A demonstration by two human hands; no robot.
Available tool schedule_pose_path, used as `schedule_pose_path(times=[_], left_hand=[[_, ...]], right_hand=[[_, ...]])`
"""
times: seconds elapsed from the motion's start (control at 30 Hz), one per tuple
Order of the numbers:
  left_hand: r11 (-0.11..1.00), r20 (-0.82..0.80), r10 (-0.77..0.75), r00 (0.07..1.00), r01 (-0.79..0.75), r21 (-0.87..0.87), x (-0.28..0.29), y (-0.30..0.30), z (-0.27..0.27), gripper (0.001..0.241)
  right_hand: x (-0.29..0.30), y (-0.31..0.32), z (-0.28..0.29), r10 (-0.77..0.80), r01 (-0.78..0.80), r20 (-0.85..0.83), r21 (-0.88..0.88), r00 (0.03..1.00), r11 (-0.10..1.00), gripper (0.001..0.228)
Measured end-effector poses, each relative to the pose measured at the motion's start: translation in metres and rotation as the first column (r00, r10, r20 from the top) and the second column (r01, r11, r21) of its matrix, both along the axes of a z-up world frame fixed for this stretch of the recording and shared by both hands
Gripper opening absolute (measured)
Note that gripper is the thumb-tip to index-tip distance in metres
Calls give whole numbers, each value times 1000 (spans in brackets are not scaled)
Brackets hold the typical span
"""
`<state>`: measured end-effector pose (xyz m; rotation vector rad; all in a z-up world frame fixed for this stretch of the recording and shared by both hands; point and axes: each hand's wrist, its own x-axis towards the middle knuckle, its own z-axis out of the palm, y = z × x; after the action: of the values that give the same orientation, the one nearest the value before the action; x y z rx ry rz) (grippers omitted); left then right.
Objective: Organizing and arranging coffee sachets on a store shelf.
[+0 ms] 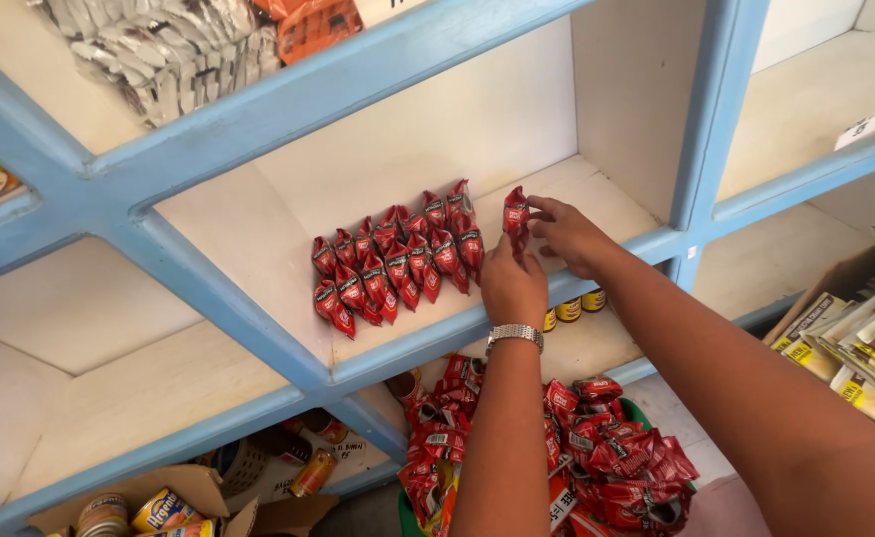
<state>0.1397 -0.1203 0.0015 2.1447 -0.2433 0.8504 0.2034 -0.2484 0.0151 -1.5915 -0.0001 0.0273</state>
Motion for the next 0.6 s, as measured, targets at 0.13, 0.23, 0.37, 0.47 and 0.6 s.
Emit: schedule_pose_path(times=[0.13, 0.23, 0.37, 0.47, 0.6], left_hand=[[1000, -35, 12, 999, -13, -24, -16, -2, 13, 45], [996, -50, -14, 999, 10, -85, -26, -2, 21, 51], [992, -53, -48, 997, 42, -115, -25, -2, 15, 35], [999, -1, -43, 999, 43, -30, -20, -2, 9, 36], [997, 8, -67, 998, 67, -45, -19, -2, 13, 49]], right_hand=[[-1, 4, 5, -17, 16, -13, -45, 1000, 999, 60], [0, 6, 5, -8, 8, 5, -53, 1000, 999, 61], [5, 10, 6, -10, 14, 46, -88, 999, 996, 61], [6, 16, 8, -9, 14, 57, -95, 998, 995, 61], [15, 20, 9, 9, -7, 57, -39, 998, 999, 59]])
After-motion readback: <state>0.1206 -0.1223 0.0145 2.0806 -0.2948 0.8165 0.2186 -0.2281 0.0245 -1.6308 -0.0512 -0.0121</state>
